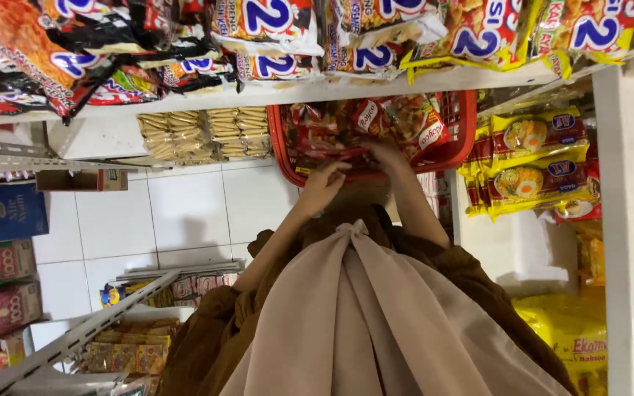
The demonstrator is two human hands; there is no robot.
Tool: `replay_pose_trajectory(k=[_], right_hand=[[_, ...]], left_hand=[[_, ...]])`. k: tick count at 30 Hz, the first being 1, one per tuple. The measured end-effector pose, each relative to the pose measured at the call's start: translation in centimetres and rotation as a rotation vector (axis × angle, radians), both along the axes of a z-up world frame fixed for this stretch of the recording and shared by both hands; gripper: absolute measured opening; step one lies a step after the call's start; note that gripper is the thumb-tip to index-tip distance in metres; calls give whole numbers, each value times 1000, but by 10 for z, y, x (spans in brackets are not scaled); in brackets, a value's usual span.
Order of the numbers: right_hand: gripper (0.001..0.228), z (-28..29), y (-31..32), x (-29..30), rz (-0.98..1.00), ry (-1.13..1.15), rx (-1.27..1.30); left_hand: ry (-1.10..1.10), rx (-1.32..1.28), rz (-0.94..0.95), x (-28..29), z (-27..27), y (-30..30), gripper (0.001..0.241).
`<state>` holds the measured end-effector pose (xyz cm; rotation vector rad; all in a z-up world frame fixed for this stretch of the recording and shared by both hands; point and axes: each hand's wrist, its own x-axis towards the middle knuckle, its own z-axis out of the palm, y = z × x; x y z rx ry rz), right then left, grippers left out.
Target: The person organizes seasoning packets by picking them from a basket and stacking them onto a shelf by hand.
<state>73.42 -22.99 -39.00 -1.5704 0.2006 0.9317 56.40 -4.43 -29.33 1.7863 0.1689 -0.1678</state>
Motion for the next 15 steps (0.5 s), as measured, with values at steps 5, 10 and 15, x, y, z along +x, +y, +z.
replay_pose_trajectory(k=[5,10,15], right_hand=[[33,82,-39,-42,-138,124,79],[35,143,-74,-102,-198,109,89],[44,208,-81,-134,-122,5,158]], left_hand=[[459,-1025,-21,3,-44,-9,58],[731,-755,-361,9,-7,-2,94],[728,-965,-300,18,20,-17,97]])
